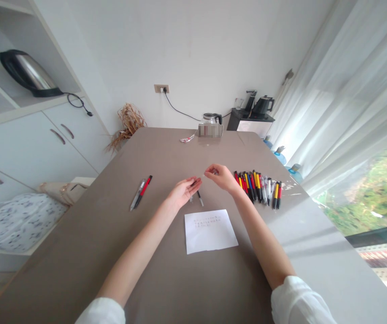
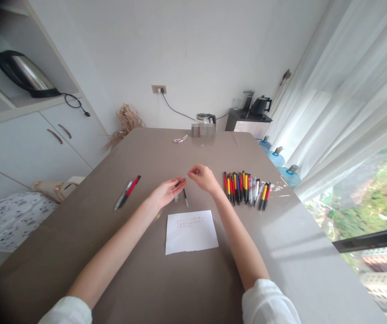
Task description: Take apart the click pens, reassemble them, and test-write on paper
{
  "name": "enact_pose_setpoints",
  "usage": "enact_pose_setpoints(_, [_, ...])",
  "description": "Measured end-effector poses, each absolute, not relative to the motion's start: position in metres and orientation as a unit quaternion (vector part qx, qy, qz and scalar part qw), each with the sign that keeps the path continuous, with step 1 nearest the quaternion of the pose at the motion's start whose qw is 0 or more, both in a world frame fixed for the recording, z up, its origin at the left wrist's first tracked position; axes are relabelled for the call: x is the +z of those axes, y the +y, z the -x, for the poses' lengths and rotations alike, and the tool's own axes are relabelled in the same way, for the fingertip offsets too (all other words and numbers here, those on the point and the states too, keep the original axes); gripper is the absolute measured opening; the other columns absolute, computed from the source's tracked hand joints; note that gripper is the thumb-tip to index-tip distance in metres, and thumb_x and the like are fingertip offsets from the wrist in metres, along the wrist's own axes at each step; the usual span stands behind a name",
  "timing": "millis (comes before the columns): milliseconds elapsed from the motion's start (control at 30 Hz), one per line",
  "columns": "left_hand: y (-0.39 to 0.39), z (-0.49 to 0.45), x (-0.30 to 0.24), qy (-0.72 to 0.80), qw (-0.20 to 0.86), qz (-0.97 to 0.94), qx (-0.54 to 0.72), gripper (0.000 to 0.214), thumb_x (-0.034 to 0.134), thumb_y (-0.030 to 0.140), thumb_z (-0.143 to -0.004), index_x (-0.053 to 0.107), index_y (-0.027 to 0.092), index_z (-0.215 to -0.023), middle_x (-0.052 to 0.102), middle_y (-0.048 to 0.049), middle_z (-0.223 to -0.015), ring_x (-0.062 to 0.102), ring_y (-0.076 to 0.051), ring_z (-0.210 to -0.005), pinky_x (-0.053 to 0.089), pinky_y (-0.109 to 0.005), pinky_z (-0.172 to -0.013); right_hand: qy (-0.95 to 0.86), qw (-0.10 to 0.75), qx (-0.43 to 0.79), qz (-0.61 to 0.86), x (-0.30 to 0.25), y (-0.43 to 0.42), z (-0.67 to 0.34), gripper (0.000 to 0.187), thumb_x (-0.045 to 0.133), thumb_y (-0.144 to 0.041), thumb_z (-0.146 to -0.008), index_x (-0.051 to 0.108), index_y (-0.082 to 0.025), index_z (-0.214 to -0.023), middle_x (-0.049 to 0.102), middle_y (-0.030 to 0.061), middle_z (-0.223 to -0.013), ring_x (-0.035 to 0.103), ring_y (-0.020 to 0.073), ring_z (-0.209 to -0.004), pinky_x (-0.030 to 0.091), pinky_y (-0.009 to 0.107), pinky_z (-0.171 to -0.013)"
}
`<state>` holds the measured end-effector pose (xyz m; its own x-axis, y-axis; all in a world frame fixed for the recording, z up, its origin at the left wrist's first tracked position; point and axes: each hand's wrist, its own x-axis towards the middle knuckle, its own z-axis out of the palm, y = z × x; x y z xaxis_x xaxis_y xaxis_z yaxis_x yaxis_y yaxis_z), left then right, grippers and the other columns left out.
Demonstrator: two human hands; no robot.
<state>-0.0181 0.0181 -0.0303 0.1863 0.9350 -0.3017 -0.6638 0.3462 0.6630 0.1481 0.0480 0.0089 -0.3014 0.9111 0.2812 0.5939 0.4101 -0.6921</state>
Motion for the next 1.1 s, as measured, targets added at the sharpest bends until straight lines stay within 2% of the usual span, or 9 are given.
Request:
enact_pose_setpoints(67, [0.019, 0.019, -0.03, 0.356, 0.741, -0.181, 0.54, 0.016, 0.044, 0.001, -0.073, 0.055, 0.008, -0.082, 0.062, -0.0146, -0.087, 0.06, -0.019, -0.087, 0.046, -0.029, -0.083, -0.778, 0.294, 0.232, 0.504, 0.005, 0.051, -0.152, 0.022, 0.049, -0.031, -0.071, 0.062, -0.015, -0.078, 0.061, 0.0027, -0.074, 0.052, 0.0114, -0.067, 0.037, 0.021, -0.062])
enact_pose_setpoints(267, [0.021, 0.02, -0.031, 0.354, 0.736, -0.206, 0.539, 0.024, 0.039, -0.003, -0.071, 0.053, 0.01, -0.085, 0.06, -0.0153, -0.097, 0.056, -0.019, -0.096, 0.043, -0.031, -0.088, -0.813, 0.079, 0.242, 0.523, -0.02, 0.056, -0.144, 0.019, 0.055, -0.028, -0.066, 0.064, -0.017, -0.077, 0.064, 0.0035, -0.075, 0.055, 0.0121, -0.065, 0.036, 0.019, -0.057])
enact_pose_setpoints(400, [0.021, 0.019, -0.035, 0.353, 0.734, -0.228, 0.534, 0.028, 0.039, -0.006, -0.068, 0.052, 0.011, -0.085, 0.059, -0.0138, -0.096, 0.055, -0.02, -0.098, 0.04, -0.033, -0.09, -0.812, 0.028, 0.23, 0.536, -0.032, 0.056, -0.135, 0.02, 0.056, -0.026, -0.066, 0.065, -0.018, -0.081, 0.065, 0.0039, -0.079, 0.057, 0.0133, -0.069, 0.037, 0.019, -0.057])
enact_pose_setpoints(567, [0.021, 0.019, -0.037, 0.362, 0.726, -0.229, 0.538, 0.031, 0.039, -0.008, -0.066, 0.051, 0.012, -0.086, 0.058, -0.0134, -0.096, 0.055, -0.02, -0.099, 0.04, -0.035, -0.09, -0.811, 0.035, 0.226, 0.539, -0.032, 0.055, -0.133, 0.021, 0.054, -0.029, -0.069, 0.065, -0.018, -0.083, 0.065, 0.0043, -0.081, 0.057, 0.0133, -0.072, 0.037, 0.019, -0.06])
enact_pose_setpoints(700, [0.021, 0.02, -0.035, 0.37, 0.717, -0.216, 0.551, 0.034, 0.04, -0.011, -0.063, 0.049, 0.012, -0.087, 0.056, -0.0135, -0.095, 0.056, -0.02, -0.096, 0.041, -0.035, -0.089, -0.813, 0.136, 0.236, 0.515, -0.023, 0.054, -0.136, 0.025, 0.051, -0.033, -0.072, 0.065, -0.018, -0.087, 0.064, 0.0033, -0.079, 0.055, 0.012, -0.07, 0.037, 0.019, -0.062])
enact_pose_setpoints(900, [0.019, 0.021, -0.03, 0.37, 0.699, -0.214, 0.573, 0.035, 0.041, -0.009, -0.063, 0.048, 0.014, -0.089, 0.056, -0.0113, -0.095, 0.058, -0.018, -0.092, 0.041, -0.034, -0.088, -0.788, 0.25, 0.272, 0.493, -0.01, 0.052, -0.14, 0.032, 0.055, -0.04, -0.067, 0.065, -0.016, -0.085, 0.061, 0.0019, -0.071, 0.052, 0.0105, -0.064, 0.037, 0.02, -0.059])
enact_pose_setpoints(1100, [0.014, 0.013, -0.027, 0.341, 0.721, -0.255, 0.546, 0.032, 0.045, -0.005, -0.066, 0.047, 0.015, -0.092, 0.058, -0.0091, -0.091, 0.06, -0.014, -0.084, 0.04, -0.035, -0.088, -0.774, 0.282, 0.339, 0.454, -0.008, 0.046, -0.133, 0.03, 0.052, -0.038, -0.069, 0.064, -0.013, -0.081, 0.057, 0.0003, -0.063, 0.046, 0.0075, -0.054, 0.035, 0.018, -0.051])
